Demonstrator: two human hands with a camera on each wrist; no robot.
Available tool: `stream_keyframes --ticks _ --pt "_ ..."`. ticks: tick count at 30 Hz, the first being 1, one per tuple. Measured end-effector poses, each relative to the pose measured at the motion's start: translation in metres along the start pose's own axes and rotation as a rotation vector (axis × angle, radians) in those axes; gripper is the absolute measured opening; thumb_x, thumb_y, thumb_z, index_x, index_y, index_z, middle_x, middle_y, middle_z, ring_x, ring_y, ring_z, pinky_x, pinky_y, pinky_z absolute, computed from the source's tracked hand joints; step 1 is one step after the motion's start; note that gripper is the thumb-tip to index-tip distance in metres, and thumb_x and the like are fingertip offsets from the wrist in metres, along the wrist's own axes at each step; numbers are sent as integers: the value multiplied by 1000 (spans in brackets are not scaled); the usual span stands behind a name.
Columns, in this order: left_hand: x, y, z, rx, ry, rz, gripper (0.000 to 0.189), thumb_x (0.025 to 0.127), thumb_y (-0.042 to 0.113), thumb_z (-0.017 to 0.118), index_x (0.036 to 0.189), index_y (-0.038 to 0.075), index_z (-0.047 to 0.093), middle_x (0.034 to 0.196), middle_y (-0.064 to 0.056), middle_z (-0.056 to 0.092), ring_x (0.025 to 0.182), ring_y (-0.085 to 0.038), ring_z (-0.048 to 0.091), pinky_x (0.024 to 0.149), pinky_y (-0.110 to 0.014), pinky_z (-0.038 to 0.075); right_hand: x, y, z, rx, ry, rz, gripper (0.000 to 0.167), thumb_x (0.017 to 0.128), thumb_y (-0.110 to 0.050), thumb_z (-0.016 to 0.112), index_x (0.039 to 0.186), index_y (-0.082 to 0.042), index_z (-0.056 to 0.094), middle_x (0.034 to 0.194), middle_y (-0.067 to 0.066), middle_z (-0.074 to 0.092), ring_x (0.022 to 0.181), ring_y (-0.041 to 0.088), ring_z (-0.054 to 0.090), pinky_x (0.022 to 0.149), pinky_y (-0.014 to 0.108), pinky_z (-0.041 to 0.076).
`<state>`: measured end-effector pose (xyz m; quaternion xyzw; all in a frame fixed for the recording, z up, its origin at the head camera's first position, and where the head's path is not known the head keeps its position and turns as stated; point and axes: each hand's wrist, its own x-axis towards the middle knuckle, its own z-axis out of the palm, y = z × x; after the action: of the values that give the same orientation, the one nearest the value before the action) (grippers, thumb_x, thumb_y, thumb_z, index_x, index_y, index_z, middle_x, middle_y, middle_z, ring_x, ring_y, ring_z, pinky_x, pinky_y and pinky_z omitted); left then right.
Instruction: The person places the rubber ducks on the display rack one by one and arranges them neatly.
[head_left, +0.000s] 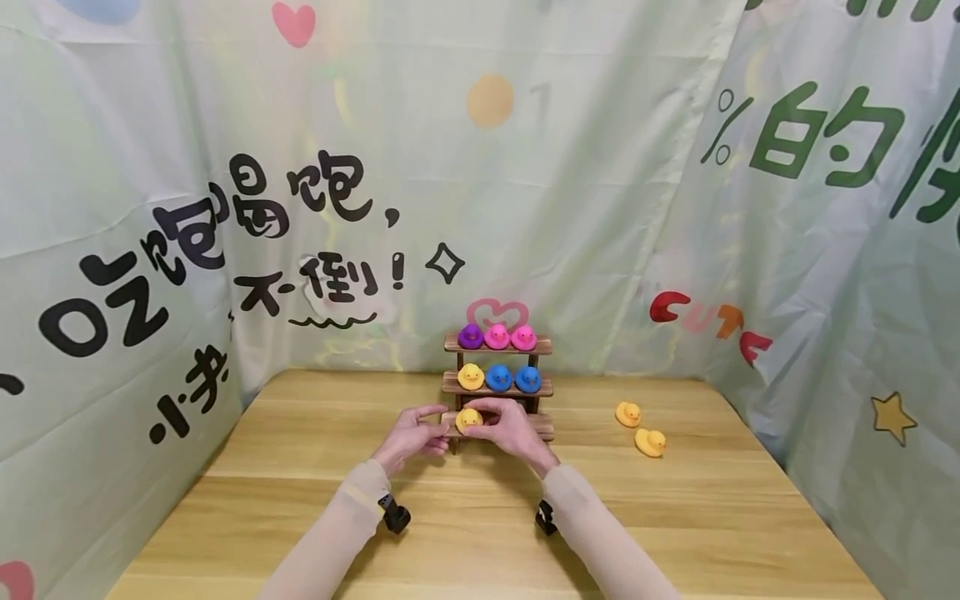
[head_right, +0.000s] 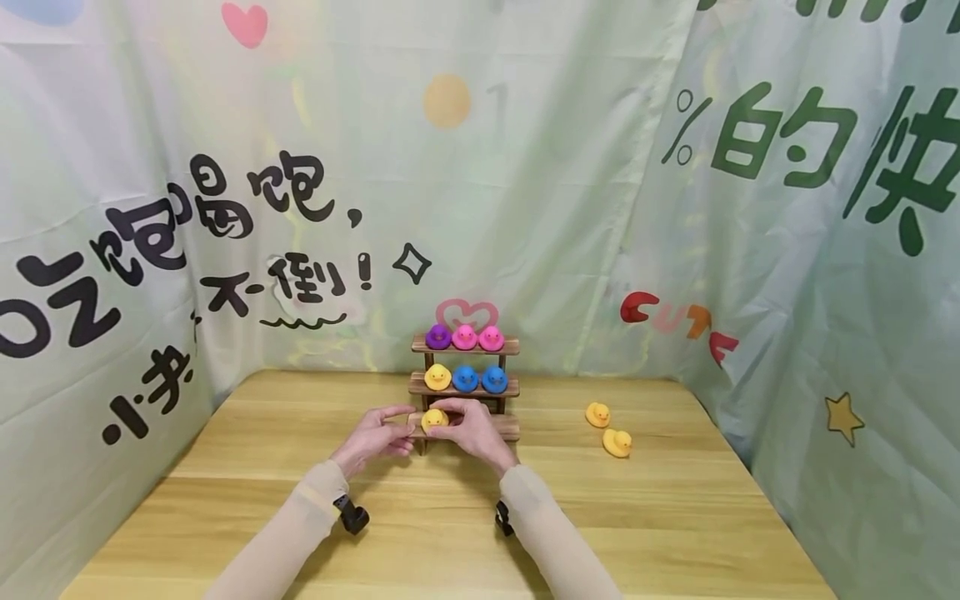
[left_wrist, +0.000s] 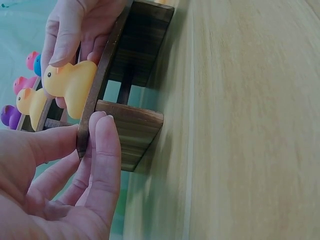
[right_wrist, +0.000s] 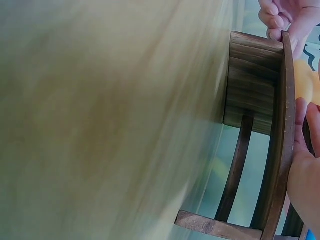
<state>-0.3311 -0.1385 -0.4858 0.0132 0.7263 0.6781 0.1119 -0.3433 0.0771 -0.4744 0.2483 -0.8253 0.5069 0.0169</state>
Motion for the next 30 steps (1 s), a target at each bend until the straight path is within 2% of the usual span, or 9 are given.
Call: stream_keyframes --ticks 13,18,20,25,30 --pt "2 0 1 -2 -5 2 49 95 6 62 142 4 49 88 -16 70 63 -14 67 62 -28 62 0 0 -3 15 -20 -7 40 82 -20 81 120 -10 70 120 7 69 96 13 66 76 20 57" --pt "2 0 0 9 -4 4 49 95 6 62 142 4 49 90 -17 70 63 -14 67 63 -29 62 -10 -22 -13 67 -52 -20 42 84 -13 78 123 -1 67 125 14 66 106 26 66 79 18 57" --pt "2 0 0 9 -4 5 49 95 7 62 142 5 49 90 -16 70 63 -14 67 63 -28 62 -11 -23 -15 93 -53 -5 43 84 -9 77 124 1 65 127 17 65 110 32 64 81 19 57" --pt "1 1 1 11 -5 7 49 94 7 63 141 4 49 90 -16 71 63 -13 67 61 -27 61 -5 3 -13 156 -16 30 41 83 -12 78 122 -4 68 124 15 67 113 32 64 83 18 57" --pt "1 0 1 5 -5 -4 48 94 7 63 141 5 50 90 -19 71 62 -12 66 59 -25 59 -9 6 -15 201 15 15 35 82 -12 79 115 -5 71 113 15 71 106 33 66 82 19 57"
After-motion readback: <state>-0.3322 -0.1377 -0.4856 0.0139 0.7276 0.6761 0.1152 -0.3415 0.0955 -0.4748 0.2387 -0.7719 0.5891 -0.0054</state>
